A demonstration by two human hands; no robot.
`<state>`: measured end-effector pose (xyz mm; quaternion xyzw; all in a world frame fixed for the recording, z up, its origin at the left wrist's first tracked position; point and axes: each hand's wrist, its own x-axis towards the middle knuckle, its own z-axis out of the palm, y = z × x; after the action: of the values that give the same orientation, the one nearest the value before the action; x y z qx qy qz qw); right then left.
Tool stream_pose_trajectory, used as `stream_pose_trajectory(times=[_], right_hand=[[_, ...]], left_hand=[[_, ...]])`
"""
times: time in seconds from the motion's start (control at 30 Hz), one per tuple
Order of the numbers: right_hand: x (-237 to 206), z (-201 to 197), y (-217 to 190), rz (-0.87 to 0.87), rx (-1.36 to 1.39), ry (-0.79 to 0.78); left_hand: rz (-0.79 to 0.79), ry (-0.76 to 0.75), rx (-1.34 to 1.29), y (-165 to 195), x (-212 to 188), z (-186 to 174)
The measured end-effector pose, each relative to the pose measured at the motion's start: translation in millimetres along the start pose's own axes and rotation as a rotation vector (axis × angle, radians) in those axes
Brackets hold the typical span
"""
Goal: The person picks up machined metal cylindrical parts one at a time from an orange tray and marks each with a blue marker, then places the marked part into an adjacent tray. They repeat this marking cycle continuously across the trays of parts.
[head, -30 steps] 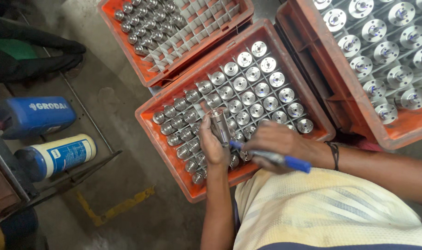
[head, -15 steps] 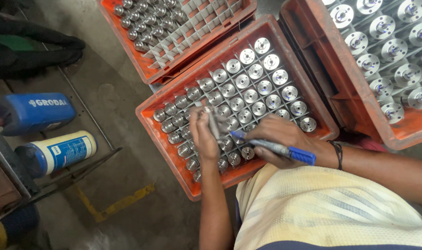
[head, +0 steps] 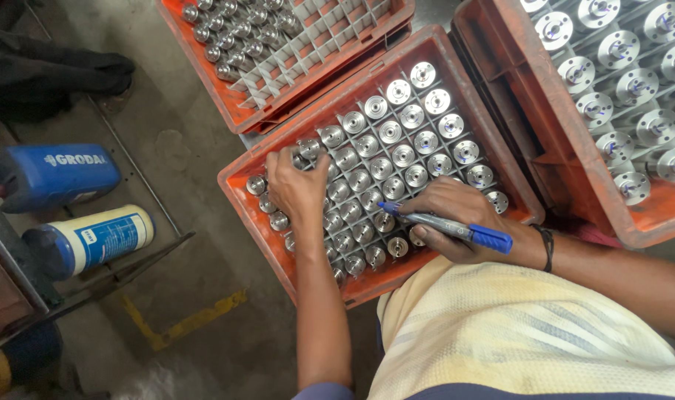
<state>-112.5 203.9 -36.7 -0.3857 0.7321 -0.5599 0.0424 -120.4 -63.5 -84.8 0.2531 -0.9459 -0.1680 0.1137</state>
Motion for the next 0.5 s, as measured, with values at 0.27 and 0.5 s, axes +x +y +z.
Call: stream_pose_trajectory(times=[0.27, 0.5], right_hand=[[4, -7, -9, 0.004, -0.073, 0.01], [18, 7, -3, -0.252, -0.104, -0.093]], left_hand=[[0.211, 0.066, -1.078, -28, -7, -52], [-0.34, -0.355, -1.491, 21, -74, -11]])
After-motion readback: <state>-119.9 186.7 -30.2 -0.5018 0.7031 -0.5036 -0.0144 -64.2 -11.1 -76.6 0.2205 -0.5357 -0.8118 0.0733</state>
